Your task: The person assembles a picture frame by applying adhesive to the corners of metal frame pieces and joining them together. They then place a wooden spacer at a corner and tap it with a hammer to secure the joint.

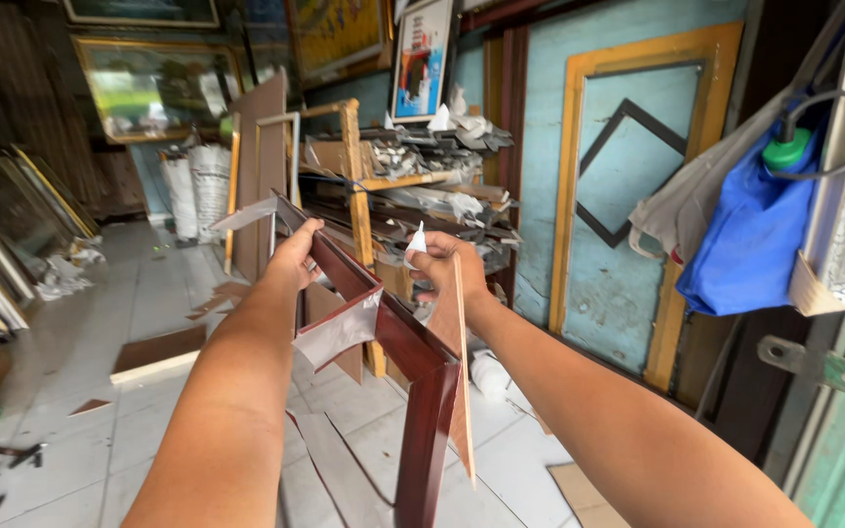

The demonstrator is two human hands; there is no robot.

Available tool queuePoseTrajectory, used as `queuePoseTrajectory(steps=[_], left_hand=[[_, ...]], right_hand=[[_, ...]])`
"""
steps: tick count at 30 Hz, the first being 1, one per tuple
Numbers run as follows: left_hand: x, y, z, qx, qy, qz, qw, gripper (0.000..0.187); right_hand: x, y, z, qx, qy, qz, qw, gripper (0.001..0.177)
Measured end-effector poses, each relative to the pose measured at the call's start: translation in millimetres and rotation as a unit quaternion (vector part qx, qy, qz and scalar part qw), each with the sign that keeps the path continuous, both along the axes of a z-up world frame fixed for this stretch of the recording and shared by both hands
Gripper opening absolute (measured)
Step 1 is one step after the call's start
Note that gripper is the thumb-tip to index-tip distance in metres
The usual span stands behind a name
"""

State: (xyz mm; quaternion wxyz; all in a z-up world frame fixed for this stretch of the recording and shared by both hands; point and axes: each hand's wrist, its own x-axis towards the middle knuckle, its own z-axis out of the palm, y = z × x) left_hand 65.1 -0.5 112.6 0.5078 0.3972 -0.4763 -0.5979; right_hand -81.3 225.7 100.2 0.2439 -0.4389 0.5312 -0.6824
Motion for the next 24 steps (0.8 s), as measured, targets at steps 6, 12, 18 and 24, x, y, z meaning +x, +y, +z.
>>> queuePoseTrajectory(steps=[6,12,18,24], left_hand=[[49,2,18,-0.013,0.002,0.008,1.0,0.062],[111,18,7,0.001,-0.009,-0.007,1.0,0.087],[206,51,-21,0.019,-0.092,-0.03,0.995,0.111],[294,94,-83,0.041,-0.031,0.059,0.997,0.101]], right_hand=[[45,-5,14,-0.029,0.005,0.038,0.999,0.031],[97,-13,3,-0.026,-0.005,0.095,0.995,0.038],[177,-26,-31,-0.014,0.026,0.16,0.987,0.035],[273,-31,-87,0.02,0.023,0.244,0.969,0.039]])
